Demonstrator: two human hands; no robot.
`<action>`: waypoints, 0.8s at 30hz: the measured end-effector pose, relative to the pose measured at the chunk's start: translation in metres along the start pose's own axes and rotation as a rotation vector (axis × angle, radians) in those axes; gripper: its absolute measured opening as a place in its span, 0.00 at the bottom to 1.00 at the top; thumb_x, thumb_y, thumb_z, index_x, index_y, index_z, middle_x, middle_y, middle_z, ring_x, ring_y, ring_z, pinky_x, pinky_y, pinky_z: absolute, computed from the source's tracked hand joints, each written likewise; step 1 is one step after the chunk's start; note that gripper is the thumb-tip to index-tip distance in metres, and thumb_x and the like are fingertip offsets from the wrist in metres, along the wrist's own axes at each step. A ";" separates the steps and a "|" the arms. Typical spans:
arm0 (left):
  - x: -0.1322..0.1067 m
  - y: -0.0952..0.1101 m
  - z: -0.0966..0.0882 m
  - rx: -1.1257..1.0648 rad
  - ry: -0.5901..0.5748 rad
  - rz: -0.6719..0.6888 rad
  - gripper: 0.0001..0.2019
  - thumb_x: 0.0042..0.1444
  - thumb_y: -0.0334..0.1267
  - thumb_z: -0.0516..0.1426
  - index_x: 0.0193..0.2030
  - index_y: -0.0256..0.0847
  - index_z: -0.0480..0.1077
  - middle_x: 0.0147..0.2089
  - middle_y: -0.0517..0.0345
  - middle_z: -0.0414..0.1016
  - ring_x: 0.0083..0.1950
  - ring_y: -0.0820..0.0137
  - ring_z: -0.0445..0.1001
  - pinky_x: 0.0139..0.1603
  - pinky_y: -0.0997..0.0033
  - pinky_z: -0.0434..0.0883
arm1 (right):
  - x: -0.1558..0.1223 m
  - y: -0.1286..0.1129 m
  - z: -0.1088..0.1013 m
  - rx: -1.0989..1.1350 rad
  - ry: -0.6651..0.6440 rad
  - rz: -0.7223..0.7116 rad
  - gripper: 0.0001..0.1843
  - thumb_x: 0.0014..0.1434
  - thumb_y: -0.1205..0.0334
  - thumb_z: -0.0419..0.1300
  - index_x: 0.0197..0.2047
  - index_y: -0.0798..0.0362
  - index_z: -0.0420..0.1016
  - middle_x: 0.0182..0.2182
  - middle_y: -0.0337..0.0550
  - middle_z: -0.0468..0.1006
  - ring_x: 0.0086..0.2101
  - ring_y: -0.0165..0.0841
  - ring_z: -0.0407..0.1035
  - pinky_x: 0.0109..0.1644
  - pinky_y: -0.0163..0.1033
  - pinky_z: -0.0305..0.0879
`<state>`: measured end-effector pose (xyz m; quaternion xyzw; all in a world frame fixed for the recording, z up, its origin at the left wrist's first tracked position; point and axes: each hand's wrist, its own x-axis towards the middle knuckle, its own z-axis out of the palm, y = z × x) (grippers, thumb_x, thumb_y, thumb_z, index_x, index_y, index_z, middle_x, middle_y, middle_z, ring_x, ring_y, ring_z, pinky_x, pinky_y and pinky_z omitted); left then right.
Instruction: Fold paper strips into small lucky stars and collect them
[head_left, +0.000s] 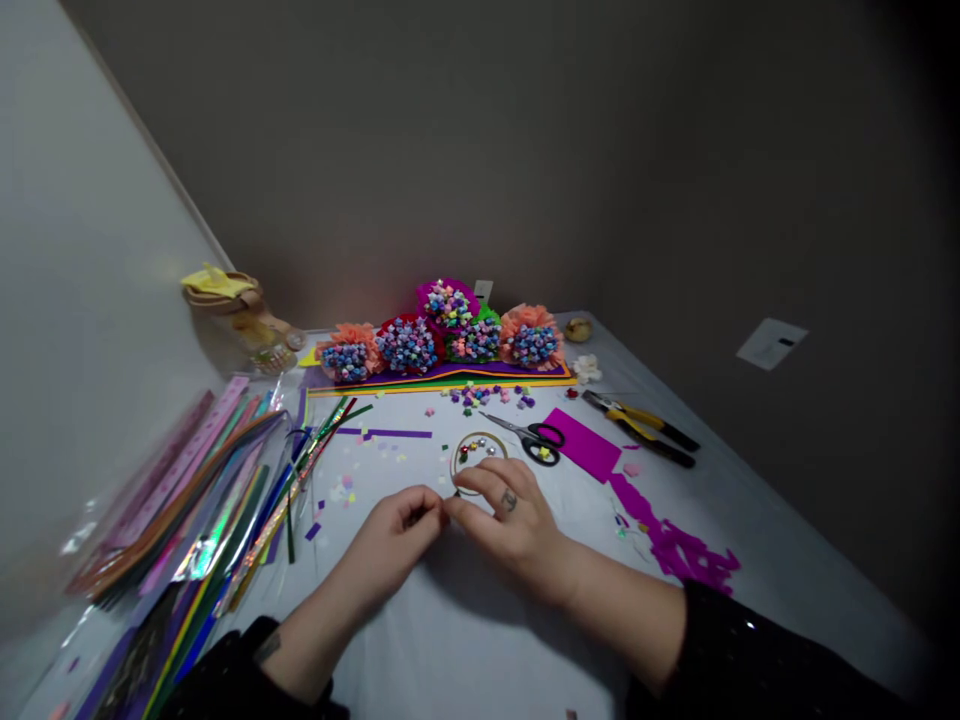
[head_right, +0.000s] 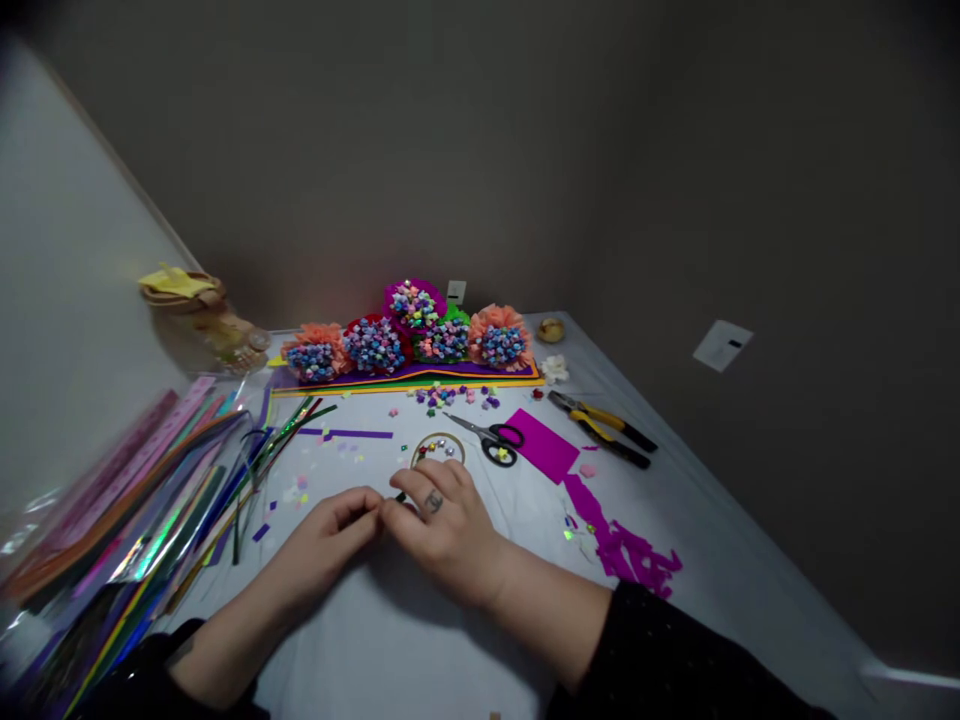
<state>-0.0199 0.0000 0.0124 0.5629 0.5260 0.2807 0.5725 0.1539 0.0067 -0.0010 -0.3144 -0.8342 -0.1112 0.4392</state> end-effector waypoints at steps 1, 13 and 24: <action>0.000 0.000 0.000 -0.006 -0.007 -0.003 0.12 0.51 0.44 0.54 0.26 0.37 0.63 0.25 0.64 0.57 0.29 0.74 0.55 0.31 0.74 0.55 | 0.001 0.000 0.000 -0.015 -0.004 -0.012 0.09 0.62 0.70 0.53 0.36 0.53 0.74 0.37 0.44 0.75 0.40 0.36 0.64 0.44 0.43 0.60; -0.002 0.001 0.001 -0.037 0.004 0.022 0.13 0.52 0.45 0.54 0.27 0.37 0.64 0.24 0.64 0.58 0.28 0.74 0.56 0.29 0.74 0.56 | 0.000 0.004 0.005 -0.049 -0.099 -0.008 0.06 0.59 0.70 0.56 0.34 0.54 0.73 0.33 0.44 0.74 0.37 0.36 0.64 0.40 0.41 0.55; -0.001 0.001 0.001 -0.117 0.191 0.105 0.07 0.47 0.37 0.59 0.33 0.38 0.69 0.30 0.60 0.71 0.33 0.72 0.69 0.36 0.72 0.66 | 0.007 0.002 0.001 0.950 -0.347 0.899 0.05 0.53 0.61 0.57 0.28 0.54 0.67 0.22 0.37 0.67 0.24 0.28 0.61 0.28 0.33 0.56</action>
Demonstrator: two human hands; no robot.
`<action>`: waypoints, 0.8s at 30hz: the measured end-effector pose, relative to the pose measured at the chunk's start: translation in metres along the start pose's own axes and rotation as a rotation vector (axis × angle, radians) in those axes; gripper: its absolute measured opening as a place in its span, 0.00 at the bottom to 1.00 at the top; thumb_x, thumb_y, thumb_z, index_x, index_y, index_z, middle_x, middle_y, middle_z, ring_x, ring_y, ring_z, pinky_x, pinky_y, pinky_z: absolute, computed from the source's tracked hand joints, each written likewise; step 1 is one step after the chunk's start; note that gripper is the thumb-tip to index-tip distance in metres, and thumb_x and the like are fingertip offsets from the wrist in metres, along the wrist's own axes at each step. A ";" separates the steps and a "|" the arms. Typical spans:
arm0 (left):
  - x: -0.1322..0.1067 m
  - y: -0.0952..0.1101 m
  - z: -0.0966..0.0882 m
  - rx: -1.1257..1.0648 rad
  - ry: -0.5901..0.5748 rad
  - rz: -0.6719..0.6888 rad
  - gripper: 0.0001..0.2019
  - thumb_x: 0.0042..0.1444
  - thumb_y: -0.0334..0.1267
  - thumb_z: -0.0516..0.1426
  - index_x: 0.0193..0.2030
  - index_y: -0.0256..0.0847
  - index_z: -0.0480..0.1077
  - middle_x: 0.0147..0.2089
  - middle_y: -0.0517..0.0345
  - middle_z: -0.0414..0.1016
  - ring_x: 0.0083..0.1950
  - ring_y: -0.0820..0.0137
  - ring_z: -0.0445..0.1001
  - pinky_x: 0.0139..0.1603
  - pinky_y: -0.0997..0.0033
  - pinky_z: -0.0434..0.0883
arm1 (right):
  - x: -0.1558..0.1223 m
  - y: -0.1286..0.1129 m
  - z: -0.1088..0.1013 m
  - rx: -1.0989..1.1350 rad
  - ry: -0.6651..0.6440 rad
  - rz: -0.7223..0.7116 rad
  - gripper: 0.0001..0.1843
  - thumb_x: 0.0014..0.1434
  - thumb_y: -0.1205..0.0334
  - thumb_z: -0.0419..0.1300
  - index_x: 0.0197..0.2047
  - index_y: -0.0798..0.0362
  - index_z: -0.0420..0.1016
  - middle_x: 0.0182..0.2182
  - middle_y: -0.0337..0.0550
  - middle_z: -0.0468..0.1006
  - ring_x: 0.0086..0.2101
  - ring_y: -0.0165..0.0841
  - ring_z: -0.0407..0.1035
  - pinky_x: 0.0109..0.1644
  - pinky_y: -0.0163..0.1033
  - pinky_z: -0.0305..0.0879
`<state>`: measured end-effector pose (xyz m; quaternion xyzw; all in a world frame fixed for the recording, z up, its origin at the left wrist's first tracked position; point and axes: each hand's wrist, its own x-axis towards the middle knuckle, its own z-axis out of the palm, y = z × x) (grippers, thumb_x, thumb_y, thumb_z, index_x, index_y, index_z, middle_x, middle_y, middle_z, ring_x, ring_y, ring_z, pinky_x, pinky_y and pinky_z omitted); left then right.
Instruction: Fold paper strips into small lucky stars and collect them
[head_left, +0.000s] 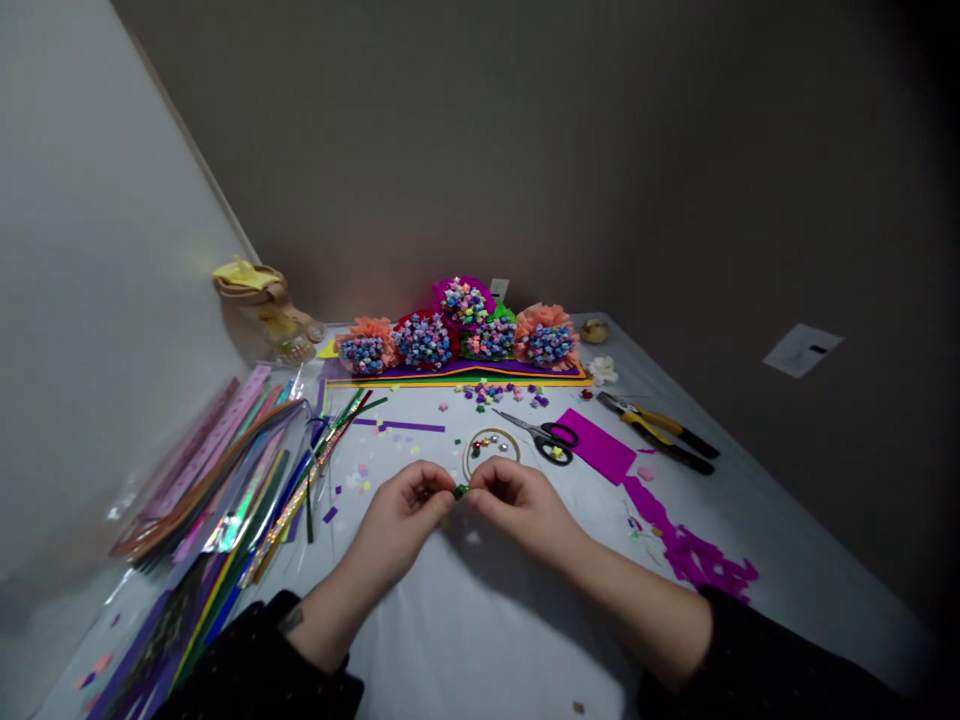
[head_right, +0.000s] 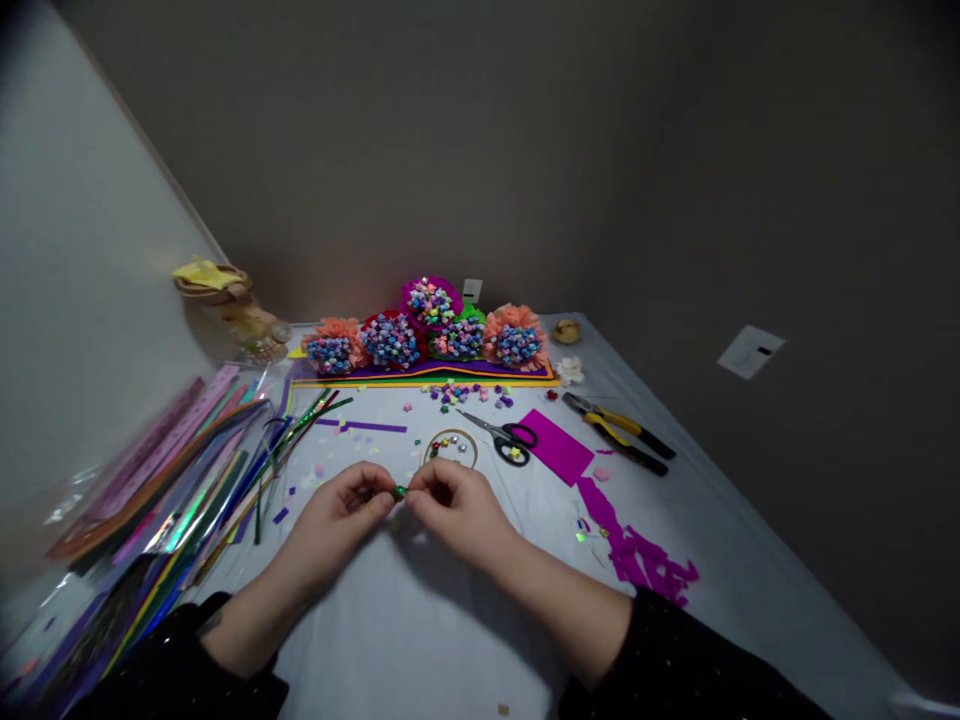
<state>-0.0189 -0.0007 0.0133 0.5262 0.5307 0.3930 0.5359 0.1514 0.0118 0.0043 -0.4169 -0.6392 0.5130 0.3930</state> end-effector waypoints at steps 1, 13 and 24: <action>0.000 -0.001 0.000 -0.016 -0.007 -0.002 0.06 0.47 0.37 0.59 0.32 0.38 0.69 0.29 0.61 0.70 0.32 0.72 0.68 0.35 0.72 0.65 | 0.000 -0.001 0.001 0.165 -0.043 0.109 0.07 0.51 0.59 0.59 0.28 0.54 0.67 0.21 0.35 0.66 0.23 0.27 0.60 0.27 0.32 0.55; -0.002 0.002 0.001 -0.156 -0.090 -0.048 0.12 0.40 0.36 0.64 0.29 0.37 0.65 0.28 0.62 0.67 0.31 0.74 0.66 0.33 0.74 0.64 | -0.004 0.000 0.012 0.702 -0.133 0.405 0.15 0.41 0.58 0.70 0.28 0.56 0.69 0.18 0.33 0.68 0.18 0.23 0.59 0.23 0.29 0.54; -0.004 -0.002 -0.002 0.176 0.141 0.236 0.12 0.40 0.35 0.64 0.31 0.40 0.66 0.35 0.59 0.68 0.39 0.68 0.67 0.40 0.71 0.63 | -0.006 -0.004 0.012 0.551 -0.177 0.236 0.20 0.46 0.47 0.68 0.31 0.55 0.71 0.23 0.35 0.68 0.21 0.25 0.60 0.26 0.32 0.57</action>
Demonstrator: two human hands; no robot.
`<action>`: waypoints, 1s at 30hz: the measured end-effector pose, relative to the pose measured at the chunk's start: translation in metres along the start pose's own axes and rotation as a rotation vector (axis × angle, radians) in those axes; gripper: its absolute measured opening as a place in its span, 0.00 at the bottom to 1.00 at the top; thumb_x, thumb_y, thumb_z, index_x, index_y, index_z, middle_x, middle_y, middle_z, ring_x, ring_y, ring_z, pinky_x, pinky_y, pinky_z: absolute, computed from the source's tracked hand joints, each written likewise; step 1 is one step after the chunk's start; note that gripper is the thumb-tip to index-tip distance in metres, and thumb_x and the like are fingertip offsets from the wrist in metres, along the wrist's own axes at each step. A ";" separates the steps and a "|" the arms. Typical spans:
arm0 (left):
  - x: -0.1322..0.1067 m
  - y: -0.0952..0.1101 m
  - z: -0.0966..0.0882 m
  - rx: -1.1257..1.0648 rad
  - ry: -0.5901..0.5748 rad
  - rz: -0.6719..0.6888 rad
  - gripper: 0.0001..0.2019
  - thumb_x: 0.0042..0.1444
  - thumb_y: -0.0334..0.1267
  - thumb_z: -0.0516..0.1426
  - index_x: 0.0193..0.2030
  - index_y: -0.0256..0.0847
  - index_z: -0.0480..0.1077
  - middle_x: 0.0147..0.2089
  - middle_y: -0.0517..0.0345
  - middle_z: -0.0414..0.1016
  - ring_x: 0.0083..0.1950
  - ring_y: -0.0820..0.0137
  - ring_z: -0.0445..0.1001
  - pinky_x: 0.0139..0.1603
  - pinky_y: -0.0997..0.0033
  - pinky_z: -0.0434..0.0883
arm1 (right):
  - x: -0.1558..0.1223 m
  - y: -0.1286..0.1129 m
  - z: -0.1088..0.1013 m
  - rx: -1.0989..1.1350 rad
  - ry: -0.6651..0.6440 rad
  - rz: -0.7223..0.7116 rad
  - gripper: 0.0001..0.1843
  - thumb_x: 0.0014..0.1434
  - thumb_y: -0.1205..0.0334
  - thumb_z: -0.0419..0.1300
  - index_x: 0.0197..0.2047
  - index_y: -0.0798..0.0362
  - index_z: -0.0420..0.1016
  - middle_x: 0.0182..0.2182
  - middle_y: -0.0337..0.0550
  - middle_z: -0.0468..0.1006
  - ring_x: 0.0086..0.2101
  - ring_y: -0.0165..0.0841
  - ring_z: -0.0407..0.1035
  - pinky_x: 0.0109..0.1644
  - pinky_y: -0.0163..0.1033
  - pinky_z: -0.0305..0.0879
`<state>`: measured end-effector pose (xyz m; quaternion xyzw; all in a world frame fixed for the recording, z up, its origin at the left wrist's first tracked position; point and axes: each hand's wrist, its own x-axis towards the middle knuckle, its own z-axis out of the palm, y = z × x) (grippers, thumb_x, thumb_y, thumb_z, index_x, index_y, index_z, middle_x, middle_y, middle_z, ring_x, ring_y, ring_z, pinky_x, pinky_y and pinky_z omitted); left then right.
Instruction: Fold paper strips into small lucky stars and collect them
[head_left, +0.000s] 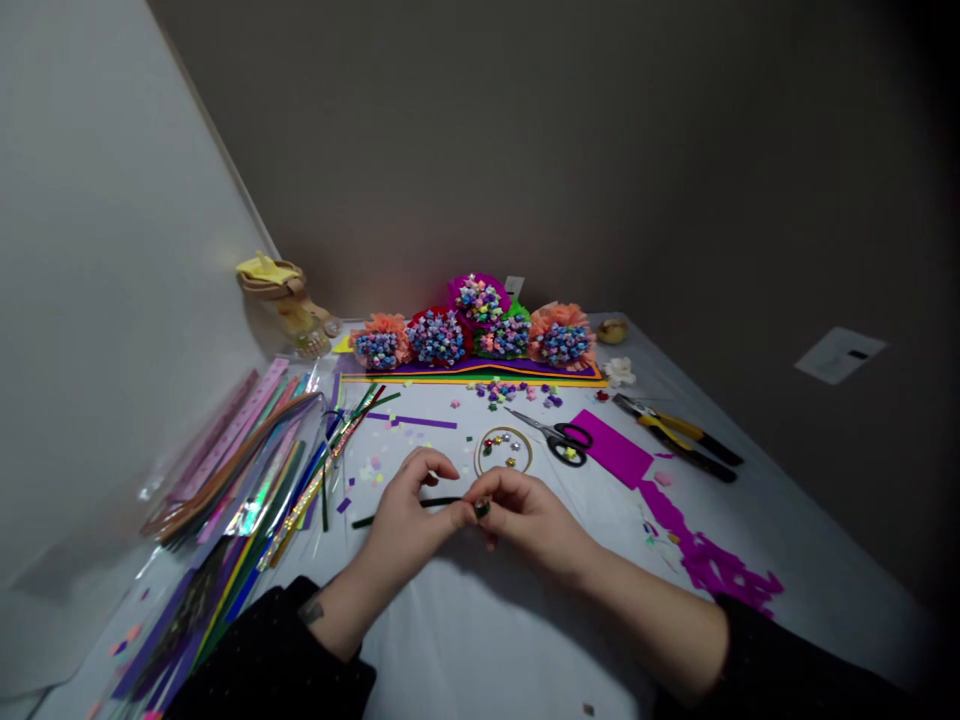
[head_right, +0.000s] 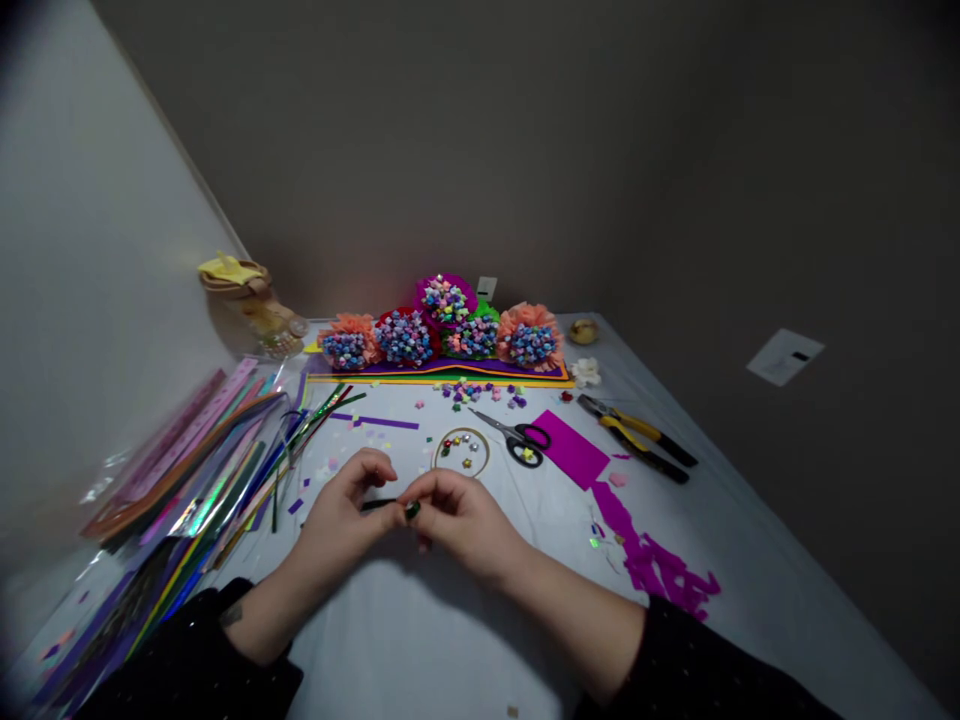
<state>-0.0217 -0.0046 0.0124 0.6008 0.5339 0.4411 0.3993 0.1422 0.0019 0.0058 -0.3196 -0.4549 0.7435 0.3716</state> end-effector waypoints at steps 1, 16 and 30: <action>-0.001 0.002 0.000 0.032 0.011 0.055 0.10 0.42 0.36 0.63 0.30 0.40 0.67 0.34 0.59 0.69 0.39 0.68 0.67 0.40 0.71 0.63 | 0.000 -0.002 0.000 -0.041 0.020 -0.032 0.20 0.47 0.47 0.68 0.30 0.55 0.70 0.22 0.35 0.68 0.22 0.25 0.60 0.26 0.33 0.57; -0.005 0.008 0.003 0.287 -0.113 0.176 0.06 0.56 0.33 0.53 0.29 0.39 0.68 0.30 0.57 0.71 0.35 0.70 0.69 0.37 0.71 0.66 | 0.002 -0.002 -0.001 -0.184 0.240 -0.001 0.14 0.45 0.55 0.64 0.22 0.53 0.64 0.17 0.31 0.60 0.21 0.25 0.51 0.25 0.33 0.47; -0.004 0.007 0.003 0.281 -0.042 0.107 0.07 0.52 0.31 0.54 0.25 0.38 0.71 0.28 0.58 0.71 0.32 0.71 0.69 0.32 0.73 0.64 | 0.005 0.008 -0.004 -0.364 0.111 0.020 0.19 0.48 0.48 0.62 0.22 0.54 0.63 0.18 0.33 0.60 0.21 0.26 0.52 0.25 0.33 0.47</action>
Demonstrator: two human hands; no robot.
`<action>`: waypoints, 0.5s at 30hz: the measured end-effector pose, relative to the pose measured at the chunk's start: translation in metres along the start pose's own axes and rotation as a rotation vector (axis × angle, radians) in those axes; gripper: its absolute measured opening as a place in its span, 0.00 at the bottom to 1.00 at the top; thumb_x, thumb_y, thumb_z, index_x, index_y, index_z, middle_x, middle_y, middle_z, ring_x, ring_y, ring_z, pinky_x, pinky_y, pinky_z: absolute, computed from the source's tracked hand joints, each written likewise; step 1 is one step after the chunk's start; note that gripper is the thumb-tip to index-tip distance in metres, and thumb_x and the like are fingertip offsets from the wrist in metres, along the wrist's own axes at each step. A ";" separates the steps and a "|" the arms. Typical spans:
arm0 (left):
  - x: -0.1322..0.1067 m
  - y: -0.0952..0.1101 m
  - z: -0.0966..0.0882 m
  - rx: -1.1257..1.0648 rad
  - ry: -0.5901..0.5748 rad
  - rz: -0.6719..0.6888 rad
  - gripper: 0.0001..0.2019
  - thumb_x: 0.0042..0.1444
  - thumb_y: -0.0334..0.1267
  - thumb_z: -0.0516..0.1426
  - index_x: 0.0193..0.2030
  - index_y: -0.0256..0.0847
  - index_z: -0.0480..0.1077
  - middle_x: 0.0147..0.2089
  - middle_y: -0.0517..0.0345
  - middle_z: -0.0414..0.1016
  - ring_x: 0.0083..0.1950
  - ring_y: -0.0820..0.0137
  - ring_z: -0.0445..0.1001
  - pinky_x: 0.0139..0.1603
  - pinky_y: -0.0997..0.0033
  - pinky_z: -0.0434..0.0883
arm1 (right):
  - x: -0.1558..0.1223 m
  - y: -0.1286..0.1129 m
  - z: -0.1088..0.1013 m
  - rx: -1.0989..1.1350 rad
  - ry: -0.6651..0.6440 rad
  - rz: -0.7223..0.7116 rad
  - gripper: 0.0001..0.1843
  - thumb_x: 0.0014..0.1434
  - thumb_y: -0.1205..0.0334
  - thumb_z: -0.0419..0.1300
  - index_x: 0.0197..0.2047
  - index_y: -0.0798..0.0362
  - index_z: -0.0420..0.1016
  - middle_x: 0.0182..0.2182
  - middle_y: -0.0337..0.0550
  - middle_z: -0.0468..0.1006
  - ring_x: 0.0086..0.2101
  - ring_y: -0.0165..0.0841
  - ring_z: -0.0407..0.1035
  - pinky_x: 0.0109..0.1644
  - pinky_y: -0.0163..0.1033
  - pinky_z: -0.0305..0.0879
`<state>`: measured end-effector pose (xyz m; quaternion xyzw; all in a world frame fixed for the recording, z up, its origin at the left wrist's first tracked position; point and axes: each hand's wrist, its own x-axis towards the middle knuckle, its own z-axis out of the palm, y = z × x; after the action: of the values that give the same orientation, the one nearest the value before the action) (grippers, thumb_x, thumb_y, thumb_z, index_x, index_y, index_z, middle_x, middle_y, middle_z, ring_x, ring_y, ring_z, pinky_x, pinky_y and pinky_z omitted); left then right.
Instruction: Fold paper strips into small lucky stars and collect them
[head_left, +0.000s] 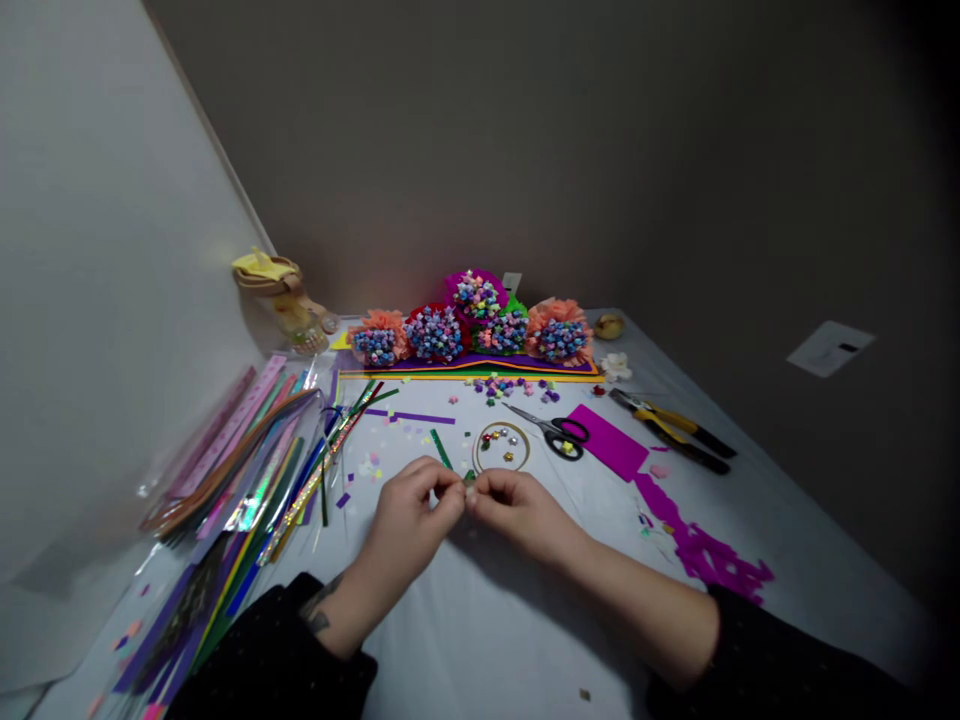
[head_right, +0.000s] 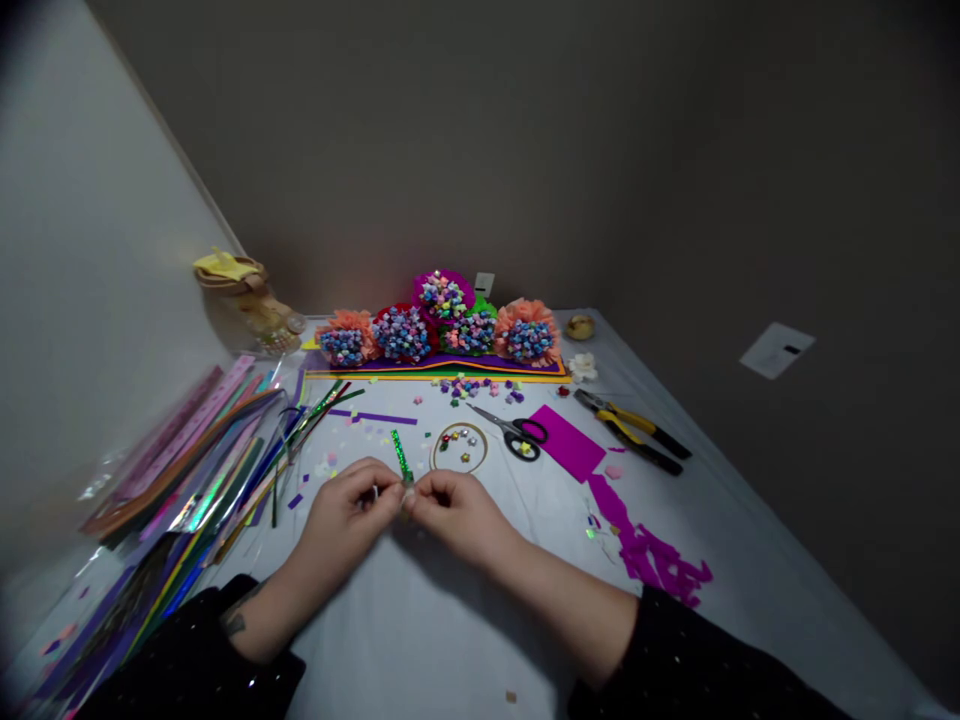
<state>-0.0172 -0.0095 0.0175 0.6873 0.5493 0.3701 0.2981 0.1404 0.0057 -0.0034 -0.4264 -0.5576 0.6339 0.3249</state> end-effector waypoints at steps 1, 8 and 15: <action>0.001 0.001 0.000 -0.026 -0.002 -0.051 0.07 0.51 0.31 0.54 0.25 0.38 0.71 0.27 0.58 0.72 0.31 0.71 0.70 0.31 0.74 0.64 | 0.000 0.002 0.001 -0.040 -0.001 -0.012 0.19 0.49 0.48 0.61 0.22 0.54 0.64 0.18 0.34 0.61 0.21 0.26 0.53 0.26 0.33 0.48; 0.005 -0.003 -0.001 -0.179 0.000 -0.224 0.07 0.49 0.36 0.56 0.26 0.37 0.72 0.28 0.57 0.73 0.31 0.70 0.71 0.32 0.74 0.67 | -0.001 0.002 -0.001 -0.219 0.121 -0.161 0.12 0.53 0.56 0.57 0.23 0.55 0.68 0.23 0.38 0.66 0.28 0.31 0.60 0.33 0.35 0.56; 0.003 -0.004 0.001 -0.112 -0.033 -0.162 0.08 0.50 0.36 0.55 0.26 0.38 0.73 0.29 0.57 0.73 0.33 0.70 0.71 0.31 0.75 0.66 | 0.001 0.005 -0.004 -0.279 0.131 -0.231 0.10 0.54 0.61 0.56 0.23 0.54 0.69 0.23 0.39 0.66 0.30 0.32 0.62 0.36 0.37 0.58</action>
<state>-0.0182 -0.0058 0.0145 0.6289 0.5767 0.3634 0.3740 0.1442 0.0070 -0.0087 -0.4410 -0.6627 0.4799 0.3689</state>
